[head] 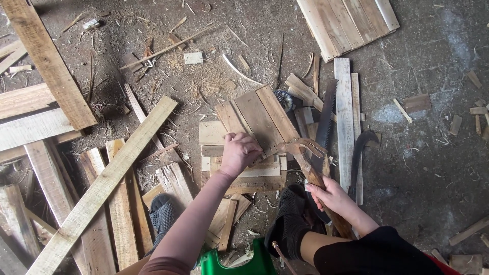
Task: The person hammers nails into a small wooden structure using a hammer. They repeatedly pick up nails from a small container and hammer them into the wood. The person also adjusts the position of the wooden structure and picks up a piece of wood at the end.
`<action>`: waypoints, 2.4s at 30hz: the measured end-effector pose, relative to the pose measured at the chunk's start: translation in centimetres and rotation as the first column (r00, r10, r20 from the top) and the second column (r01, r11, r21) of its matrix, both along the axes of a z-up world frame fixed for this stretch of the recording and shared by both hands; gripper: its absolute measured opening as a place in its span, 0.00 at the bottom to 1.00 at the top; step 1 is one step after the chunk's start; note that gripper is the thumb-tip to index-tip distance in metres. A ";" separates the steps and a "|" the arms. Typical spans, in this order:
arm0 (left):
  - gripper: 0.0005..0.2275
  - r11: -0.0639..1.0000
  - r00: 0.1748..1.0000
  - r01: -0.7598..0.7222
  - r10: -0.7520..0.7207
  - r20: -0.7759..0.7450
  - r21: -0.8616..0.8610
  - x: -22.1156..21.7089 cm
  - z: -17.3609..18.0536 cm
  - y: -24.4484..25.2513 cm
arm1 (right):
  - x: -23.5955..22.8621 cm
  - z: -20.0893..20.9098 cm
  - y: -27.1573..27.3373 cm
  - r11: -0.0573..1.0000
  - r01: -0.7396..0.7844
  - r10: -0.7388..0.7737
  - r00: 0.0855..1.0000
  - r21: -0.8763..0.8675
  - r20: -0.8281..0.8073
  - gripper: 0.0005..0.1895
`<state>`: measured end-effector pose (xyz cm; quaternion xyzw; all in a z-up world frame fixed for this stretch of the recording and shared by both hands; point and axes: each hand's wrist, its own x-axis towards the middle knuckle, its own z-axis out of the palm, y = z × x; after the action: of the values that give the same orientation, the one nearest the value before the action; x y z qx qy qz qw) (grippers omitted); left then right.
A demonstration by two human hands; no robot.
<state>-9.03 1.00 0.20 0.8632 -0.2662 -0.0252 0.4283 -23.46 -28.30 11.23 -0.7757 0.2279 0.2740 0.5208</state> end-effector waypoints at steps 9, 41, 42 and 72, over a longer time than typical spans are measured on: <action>0.05 0.987 0.949 -0.161 0.154 0.274 0.003 -2.7 -0.9 -1.2 | -0.8 -1.5 -0.7 0.999 -0.005 0.005 1.000 0.040 0.004 0.13; 0.05 0.989 0.984 -0.126 0.135 -0.120 0.079 -1.4 -0.6 -0.4 | 2.5 1.3 3.3 0.940 -0.271 0.274 0.962 -0.207 -0.015 0.27; 0.05 0.989 0.984 -0.128 0.137 -0.118 0.081 -1.4 -0.5 -0.4 | 2.3 1.2 3.3 0.940 -0.273 0.276 0.961 -0.206 -0.013 0.27; 0.07 0.984 0.982 -0.110 0.129 -0.140 0.138 -1.2 0.3 -0.4 | 2.2 -0.1 2.4 0.924 -0.286 0.292 0.956 -0.252 -0.013 0.30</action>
<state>-10.19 0.61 0.47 0.8994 -0.1789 -0.0808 0.3907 -21.26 -25.94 11.16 -0.8638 0.1378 0.3071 0.3749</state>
